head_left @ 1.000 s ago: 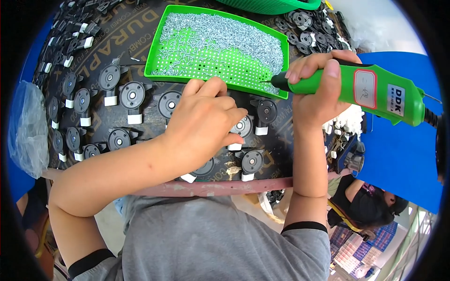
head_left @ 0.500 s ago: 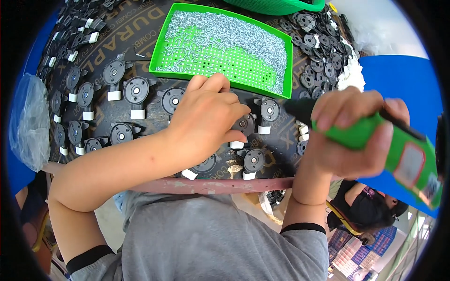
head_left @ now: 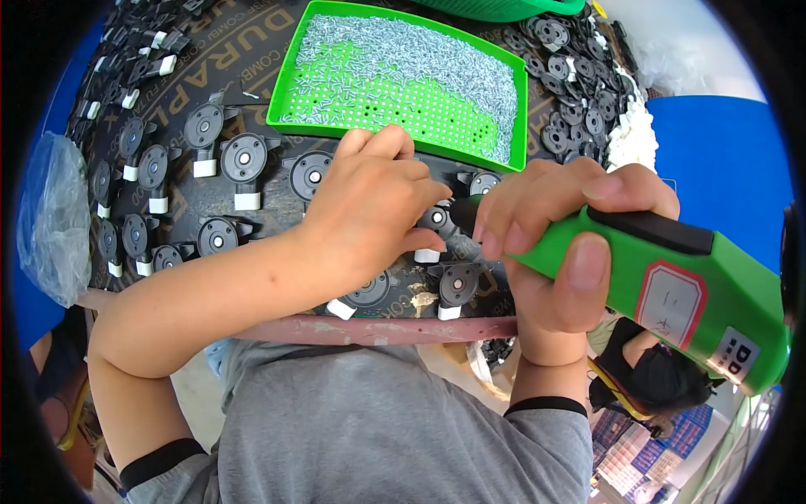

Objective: Assemble small electronic motors using an electric screwdriver at an industrial workbench.

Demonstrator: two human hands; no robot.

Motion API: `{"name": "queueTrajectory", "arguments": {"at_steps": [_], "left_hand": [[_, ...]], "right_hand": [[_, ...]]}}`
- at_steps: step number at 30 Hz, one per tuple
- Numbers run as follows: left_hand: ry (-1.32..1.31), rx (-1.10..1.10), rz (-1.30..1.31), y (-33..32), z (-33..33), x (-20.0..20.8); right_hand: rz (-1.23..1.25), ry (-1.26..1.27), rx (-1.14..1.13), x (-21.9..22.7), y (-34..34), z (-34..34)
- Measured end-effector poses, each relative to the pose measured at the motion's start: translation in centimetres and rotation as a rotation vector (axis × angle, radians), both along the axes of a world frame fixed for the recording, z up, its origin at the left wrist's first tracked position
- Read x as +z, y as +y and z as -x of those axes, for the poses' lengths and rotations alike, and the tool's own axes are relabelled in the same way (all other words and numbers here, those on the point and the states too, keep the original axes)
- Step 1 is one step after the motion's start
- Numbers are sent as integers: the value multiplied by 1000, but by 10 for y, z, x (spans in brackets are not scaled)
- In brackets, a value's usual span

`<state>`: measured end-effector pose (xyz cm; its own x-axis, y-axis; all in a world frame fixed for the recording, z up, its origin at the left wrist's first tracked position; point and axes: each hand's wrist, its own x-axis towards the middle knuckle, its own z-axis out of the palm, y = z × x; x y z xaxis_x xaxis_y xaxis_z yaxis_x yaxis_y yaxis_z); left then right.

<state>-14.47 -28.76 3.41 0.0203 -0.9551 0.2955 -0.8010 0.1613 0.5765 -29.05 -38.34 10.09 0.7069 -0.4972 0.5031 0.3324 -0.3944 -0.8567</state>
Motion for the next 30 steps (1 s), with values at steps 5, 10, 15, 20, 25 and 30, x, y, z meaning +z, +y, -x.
{"name": "queueTrajectory", "arguments": {"at_steps": [5,10,15,20,25,30], "left_hand": [[-1,-11,13,-1,0,2],[-19,-10,-30,-3,-2,2],[-12,-26,21,0,2,-1],[25,-35,46,1,5,1],[5,-36,22,0,4,2],[-3,-29,-21,-1,4,2]], "right_hand": [[-11,36,1,-2,-3,-1],[-30,63,-31,-6,-7,-7],[-1,-159,287,3,-26,-1],[3,-315,-63,2,-44,1],[201,-183,-263,-29,-67,-17],[152,-190,-318,-35,-68,-24]]}}
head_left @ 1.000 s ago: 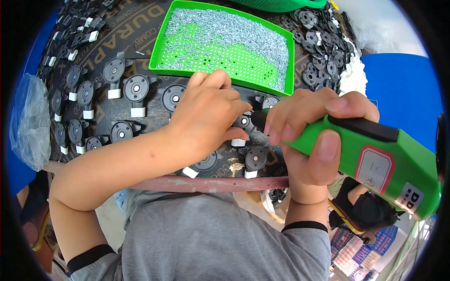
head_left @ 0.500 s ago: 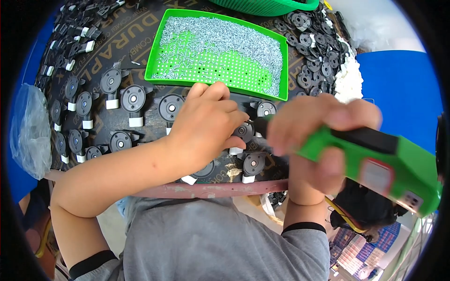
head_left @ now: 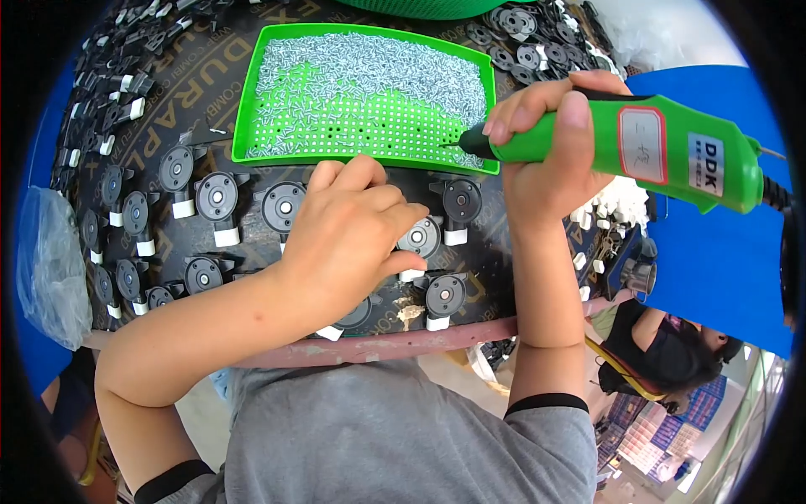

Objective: Assemble small electronic motors using an electric screwdriver at an industrial workbench.

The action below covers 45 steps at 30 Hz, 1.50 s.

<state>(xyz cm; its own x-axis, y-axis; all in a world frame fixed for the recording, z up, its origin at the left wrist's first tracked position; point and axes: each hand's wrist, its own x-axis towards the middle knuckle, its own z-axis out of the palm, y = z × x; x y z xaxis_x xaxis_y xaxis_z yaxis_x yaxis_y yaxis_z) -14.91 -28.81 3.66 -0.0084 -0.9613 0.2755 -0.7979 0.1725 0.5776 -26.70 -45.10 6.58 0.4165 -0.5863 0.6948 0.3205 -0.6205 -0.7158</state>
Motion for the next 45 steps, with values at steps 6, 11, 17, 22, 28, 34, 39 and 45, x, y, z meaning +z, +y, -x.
{"name": "queueTrajectory", "arguments": {"at_steps": [6,11,17,22,28,34,39,45], "left_hand": [[0,-8,2,-2,0,1],[-14,-8,2,1,-2,-1],[-2,-44,-4,-2,-1,3],[-37,-15,69,2,-2,-4],[-19,-20,74,0,1,-6],[-46,-7,90,-1,1,-5],[-59,-27,55,-1,-1,-2],[-41,-48,116,-7,3,-10]], "right_hand": [[-131,-102,145,-2,-7,1],[-18,-44,79,6,0,5],[-85,-27,373,68,51,47],[-101,188,391,54,81,49],[-202,178,269,39,91,47],[-149,235,477,37,76,47],[-271,127,456,32,79,44],[-298,-5,488,33,71,39]]}}
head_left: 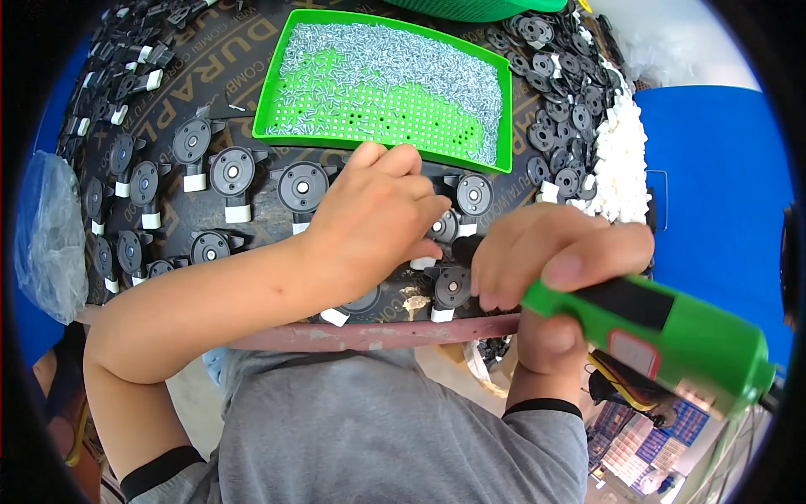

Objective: Assemble small electronic motors using an electric screwdriver at an industrial workbench.

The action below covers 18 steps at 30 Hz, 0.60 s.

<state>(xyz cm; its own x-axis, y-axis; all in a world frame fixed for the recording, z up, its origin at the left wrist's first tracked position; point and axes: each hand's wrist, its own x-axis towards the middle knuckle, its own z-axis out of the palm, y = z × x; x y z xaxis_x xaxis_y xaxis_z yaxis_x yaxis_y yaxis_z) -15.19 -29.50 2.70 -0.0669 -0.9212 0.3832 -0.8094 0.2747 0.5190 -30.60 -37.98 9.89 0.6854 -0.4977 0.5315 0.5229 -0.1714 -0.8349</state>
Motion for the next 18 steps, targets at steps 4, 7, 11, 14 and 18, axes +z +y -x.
{"name": "queueTrajectory", "arguments": {"at_steps": [4,7,11,14,18], "left_hand": [[-65,4,34,-10,-1,0],[-112,19,-13,-9,-2,3],[-89,39,48,-11,1,2],[-104,64,-40,-5,1,13],[-120,17,-136,17,4,40]], "right_hand": [[18,-47,-22,4,-33,-5],[-28,-221,-167,-3,-57,-25],[196,-36,-435,-19,-70,-37],[224,2,-471,-26,-70,-43],[177,-28,-435,-32,-72,-45]]}}
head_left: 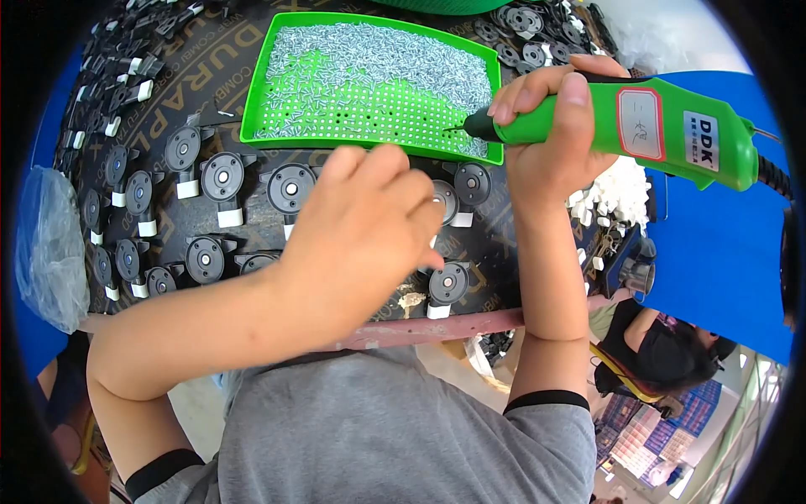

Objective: Assemble small electronic motors using an electric screwdriver at an industrial workbench.

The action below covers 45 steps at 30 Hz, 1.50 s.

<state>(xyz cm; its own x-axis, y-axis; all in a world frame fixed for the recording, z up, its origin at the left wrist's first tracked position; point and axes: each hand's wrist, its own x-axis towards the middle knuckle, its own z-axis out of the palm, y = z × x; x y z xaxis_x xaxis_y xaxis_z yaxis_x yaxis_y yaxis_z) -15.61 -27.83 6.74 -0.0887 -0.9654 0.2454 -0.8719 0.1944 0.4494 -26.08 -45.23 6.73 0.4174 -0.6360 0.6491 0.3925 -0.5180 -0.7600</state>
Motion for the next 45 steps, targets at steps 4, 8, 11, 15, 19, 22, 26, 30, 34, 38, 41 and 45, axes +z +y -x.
{"name": "queueTrajectory", "arguments": {"at_steps": [4,8,11,15,19,22,26,30,34,38,41,45], "left_hand": [[-98,-89,-71,28,25,8],[-108,-75,-109,57,46,18],[-36,-23,-116,68,47,17],[111,90,-97,71,46,1],[140,145,-33,65,53,-8],[161,184,22,59,60,-11],[138,196,43,51,71,-17],[163,218,41,47,77,-26],[148,211,43,40,80,-32],[158,239,51,37,81,-38],[176,234,74,35,79,-37],[226,236,84,34,78,-37]], "right_hand": [[19,-32,8,-2,-2,-1],[31,-6,-25,0,2,-1],[-10,-149,62,-2,-1,-2],[44,-12,-6,-2,0,-1],[85,-23,-4,-3,-1,0],[96,-33,0,-3,1,-1],[84,-100,-24,2,1,2],[54,-134,-14,46,26,31],[28,19,205,85,72,87],[77,132,293,57,90,102],[85,157,228,38,96,105],[67,153,209,34,99,102]]}}
